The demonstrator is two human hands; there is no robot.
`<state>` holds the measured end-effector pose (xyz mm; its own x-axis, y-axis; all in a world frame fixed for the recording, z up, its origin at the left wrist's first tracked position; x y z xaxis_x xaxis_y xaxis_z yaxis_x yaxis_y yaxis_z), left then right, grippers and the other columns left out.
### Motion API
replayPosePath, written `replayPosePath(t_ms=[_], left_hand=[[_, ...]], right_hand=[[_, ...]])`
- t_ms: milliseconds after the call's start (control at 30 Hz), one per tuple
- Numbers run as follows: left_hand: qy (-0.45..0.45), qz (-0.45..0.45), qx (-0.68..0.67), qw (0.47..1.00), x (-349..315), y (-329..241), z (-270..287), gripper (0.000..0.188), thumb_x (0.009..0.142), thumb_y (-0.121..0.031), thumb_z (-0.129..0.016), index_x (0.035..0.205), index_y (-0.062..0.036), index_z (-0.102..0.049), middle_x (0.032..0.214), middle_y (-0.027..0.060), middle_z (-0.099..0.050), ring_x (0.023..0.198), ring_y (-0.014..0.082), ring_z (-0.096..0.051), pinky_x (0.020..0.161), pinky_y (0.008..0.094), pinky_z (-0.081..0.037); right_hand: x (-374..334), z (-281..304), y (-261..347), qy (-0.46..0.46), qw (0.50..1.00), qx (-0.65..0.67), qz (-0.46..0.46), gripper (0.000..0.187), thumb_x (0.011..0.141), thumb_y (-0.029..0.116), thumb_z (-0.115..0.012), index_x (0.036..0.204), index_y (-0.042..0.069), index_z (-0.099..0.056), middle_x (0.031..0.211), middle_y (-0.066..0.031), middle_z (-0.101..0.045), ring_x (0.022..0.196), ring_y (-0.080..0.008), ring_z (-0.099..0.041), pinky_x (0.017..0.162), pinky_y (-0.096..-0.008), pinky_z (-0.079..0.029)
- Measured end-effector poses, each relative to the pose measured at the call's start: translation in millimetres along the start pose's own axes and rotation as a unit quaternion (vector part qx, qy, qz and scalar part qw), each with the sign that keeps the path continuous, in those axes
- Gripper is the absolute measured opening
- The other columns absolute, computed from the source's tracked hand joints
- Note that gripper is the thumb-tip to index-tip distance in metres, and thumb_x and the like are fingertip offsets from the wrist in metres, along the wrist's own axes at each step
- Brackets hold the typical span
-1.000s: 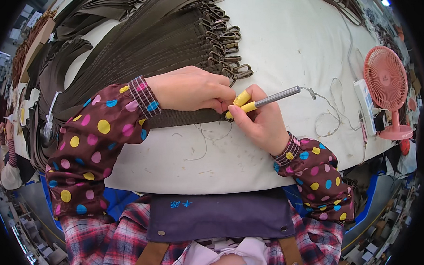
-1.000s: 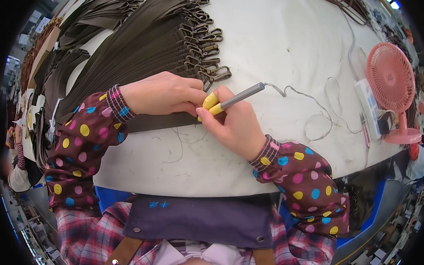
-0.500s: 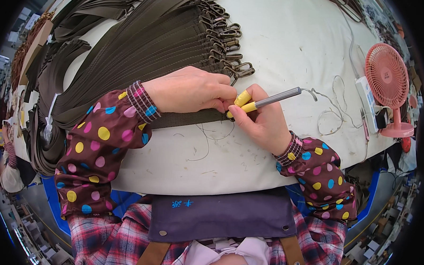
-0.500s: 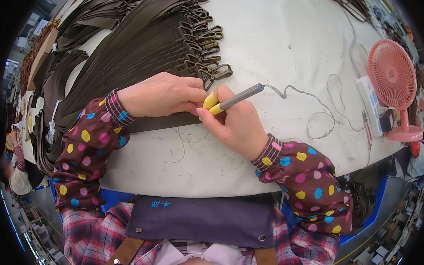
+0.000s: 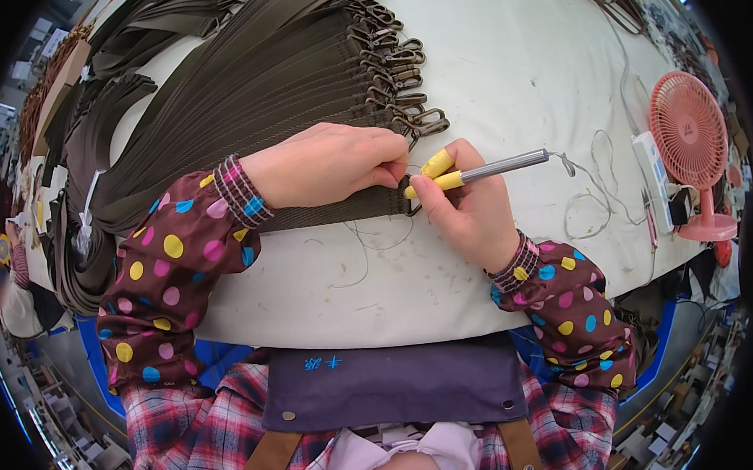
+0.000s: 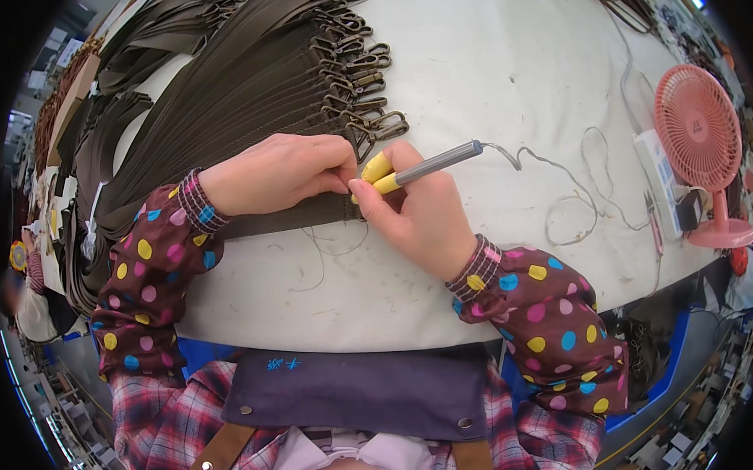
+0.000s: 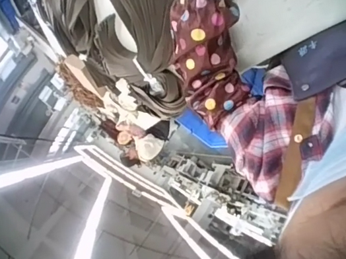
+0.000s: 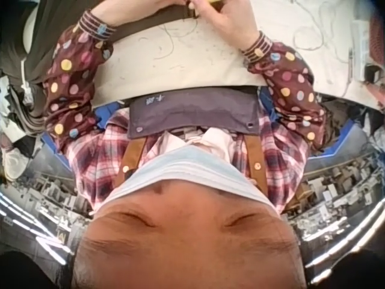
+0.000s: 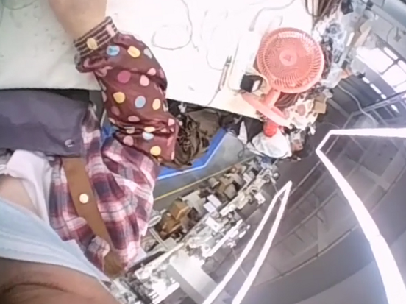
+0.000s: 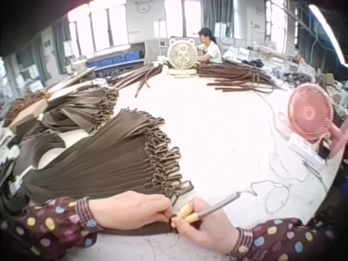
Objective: Assembling metal swivel clips onto fabric straps using a small hand tool.
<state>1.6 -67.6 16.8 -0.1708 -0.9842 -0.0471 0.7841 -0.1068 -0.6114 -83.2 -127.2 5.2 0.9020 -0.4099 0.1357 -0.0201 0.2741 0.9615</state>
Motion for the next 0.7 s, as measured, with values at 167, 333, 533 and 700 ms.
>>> replayPosePath(t_ms=[167, 333, 533, 700], left_hand=[[-0.051, 0.055, -0.013, 0.997, -7.1, 5.2, 1.0, 0.012, 0.087, -0.011, -0.061, 0.091, -0.0048, -0.052, 0.085, 0.0106, -0.06, 0.08, 0.0304, -0.061, 0.066, 0.0378, -0.047], [-0.097, 0.044, 0.009, 0.994, -12.2, 4.8, 5.1, 0.013, 0.087, -0.01, -0.061, 0.092, -0.0044, -0.051, 0.081, 0.0115, -0.06, 0.076, 0.0318, -0.061, 0.064, 0.0377, -0.048], [-0.124, 0.034, 0.009, 0.992, -12.1, 3.2, 5.8, 0.014, 0.087, -0.011, -0.062, 0.092, -0.0043, -0.051, 0.081, 0.0125, -0.062, 0.074, 0.033, -0.061, 0.061, 0.0383, -0.048], [-0.121, 0.037, 0.016, 0.992, -11.9, 2.8, 5.7, 0.014, 0.087, -0.012, -0.062, 0.092, -0.0042, -0.051, 0.081, 0.0128, -0.062, 0.074, 0.0331, -0.062, 0.061, 0.0382, -0.049]], right_hand=[[6.2, 7.5, 1.8, -0.023, 0.999, -0.024, 0.0, 0.02, 0.088, 0.013, -0.065, 0.085, 0.002, -0.048, 0.063, -0.0024, -0.055, 0.053, -0.0073, -0.052, 0.049, -0.0232, -0.041], [7.9, 4.7, -3.8, -0.027, 0.999, -0.029, 0.0, 0.021, 0.088, 0.015, -0.065, 0.085, 0.003, -0.048, 0.062, -0.0032, -0.054, 0.052, -0.009, -0.052, 0.049, -0.0238, -0.041], [8.0, 3.7, -6.2, -0.017, 0.999, -0.037, -0.017, 0.019, 0.089, 0.013, -0.063, 0.087, 0.003, -0.048, 0.067, -0.0012, -0.053, 0.056, -0.0059, -0.049, 0.05, -0.0216, -0.039], [7.7, 2.8, -6.0, -0.012, 0.999, -0.038, -0.019, 0.016, 0.09, 0.009, -0.062, 0.09, 0.003, -0.048, 0.071, 0.002, -0.052, 0.059, -0.0011, -0.045, 0.05, -0.0185, -0.037]])
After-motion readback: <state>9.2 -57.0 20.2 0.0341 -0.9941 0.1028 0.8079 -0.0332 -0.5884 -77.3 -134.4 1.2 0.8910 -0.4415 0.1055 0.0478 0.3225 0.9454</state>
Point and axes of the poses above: each hand's wrist, its own x-axis towards the middle knuckle, its own z-axis out of the back of the hand, y = z × x, the point moved 9 cm from there along x, towards the middle knuckle
